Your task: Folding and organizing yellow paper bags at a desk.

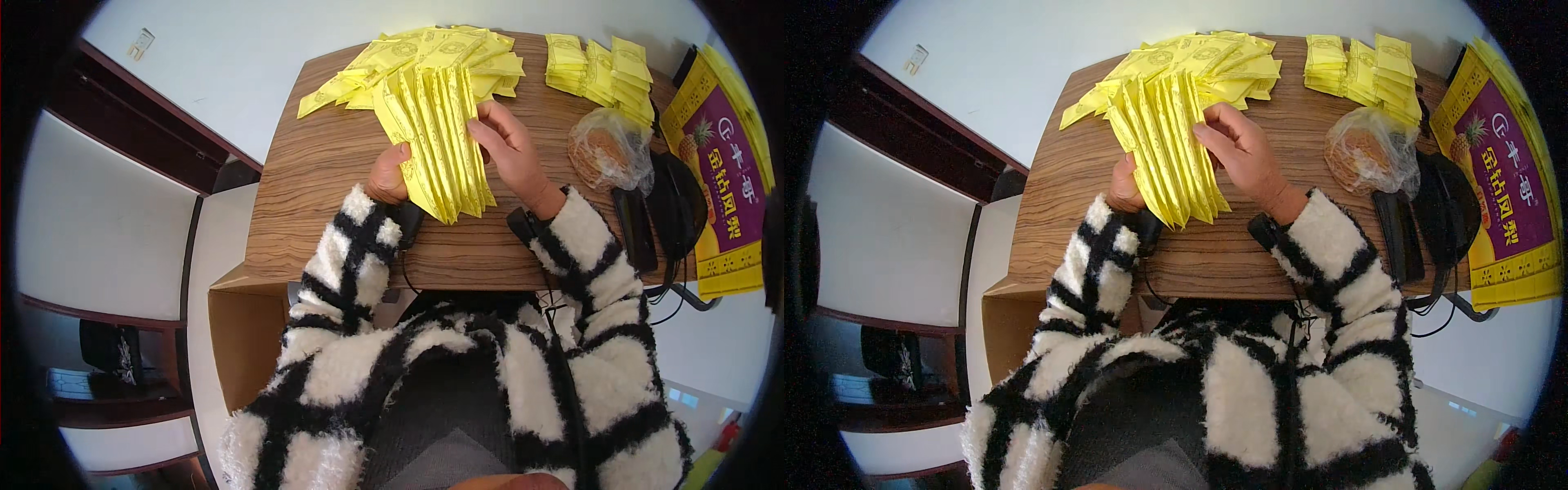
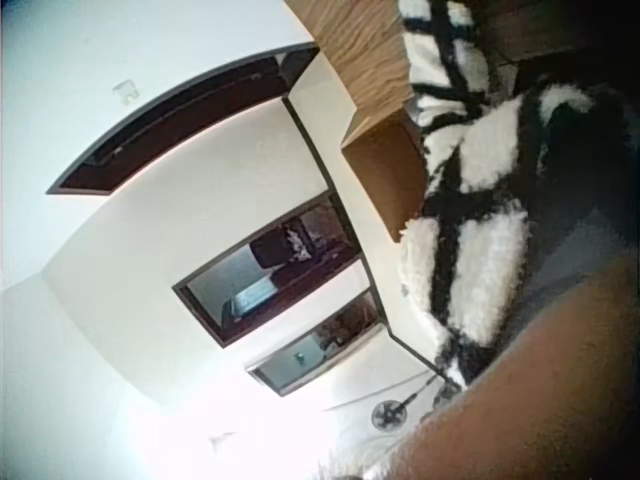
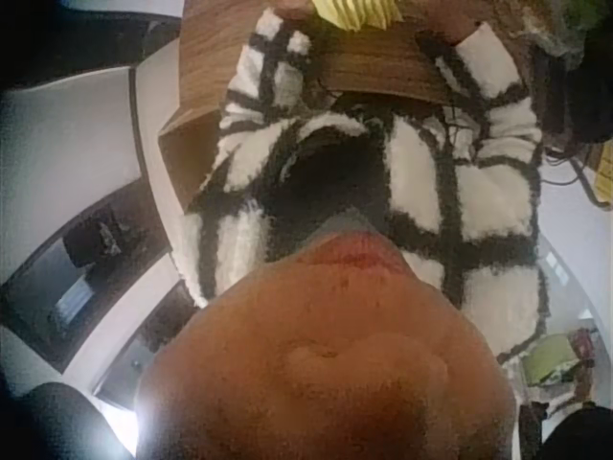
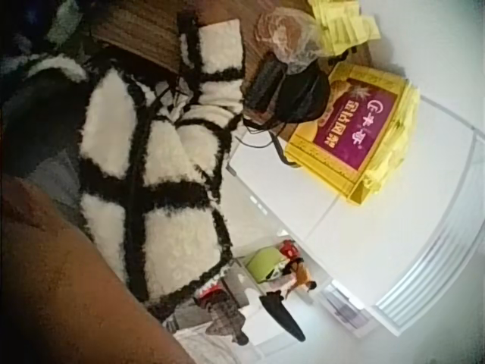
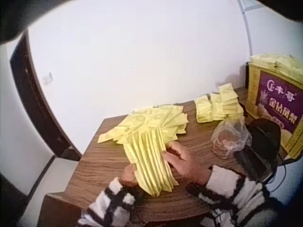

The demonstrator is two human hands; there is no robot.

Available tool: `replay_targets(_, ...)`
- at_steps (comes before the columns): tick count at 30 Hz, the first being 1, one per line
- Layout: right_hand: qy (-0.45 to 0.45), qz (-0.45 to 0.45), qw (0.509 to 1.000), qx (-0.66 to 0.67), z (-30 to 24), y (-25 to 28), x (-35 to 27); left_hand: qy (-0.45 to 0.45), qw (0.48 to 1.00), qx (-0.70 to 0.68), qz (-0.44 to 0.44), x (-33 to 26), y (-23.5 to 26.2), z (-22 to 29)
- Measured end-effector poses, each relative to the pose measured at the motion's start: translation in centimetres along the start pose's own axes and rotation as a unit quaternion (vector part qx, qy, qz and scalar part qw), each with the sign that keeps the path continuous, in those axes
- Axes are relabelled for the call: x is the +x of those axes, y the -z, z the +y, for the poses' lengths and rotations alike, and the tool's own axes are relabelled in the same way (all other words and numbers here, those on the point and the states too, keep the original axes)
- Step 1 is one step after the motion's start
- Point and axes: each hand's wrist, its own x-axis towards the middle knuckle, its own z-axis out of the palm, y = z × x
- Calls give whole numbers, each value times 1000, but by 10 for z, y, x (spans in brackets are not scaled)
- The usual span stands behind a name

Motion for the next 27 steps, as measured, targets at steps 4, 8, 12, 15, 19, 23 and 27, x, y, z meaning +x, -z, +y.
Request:
replay_targets(4, 20, 0, 1000, -19, 2, 2, 0, -3, 1000, 3, -5, 2, -3, -2)
replay_targets(8, 34, -1, 999, -21, 0, 0, -2, -11, 1000, 2, -9, 2, -5, -4)
replay_targets(12, 20, -13, 1000, -11, -7, 3, -5, -28, 999, 17, 15, 4, -11, -9)
replay_targets(15, 20, -19, 1000, -14, -6, 5, -4, -37, 998, 33, 24, 7, -14, -13)
replay_targets(19, 33, -24, 999, -21, -2, 5, -4, -44, 998, 49, 6, 10, -16, -13)
replay_targets(23, 28, -35, 999, -2, -4, 2, -6, -51, 994, 94, -1, 8, -15, -12)
replay_targets(27, 30, -47, 998, -2, -8, -1, -7, -58, 987, 149, 17, 4, -15, -12)
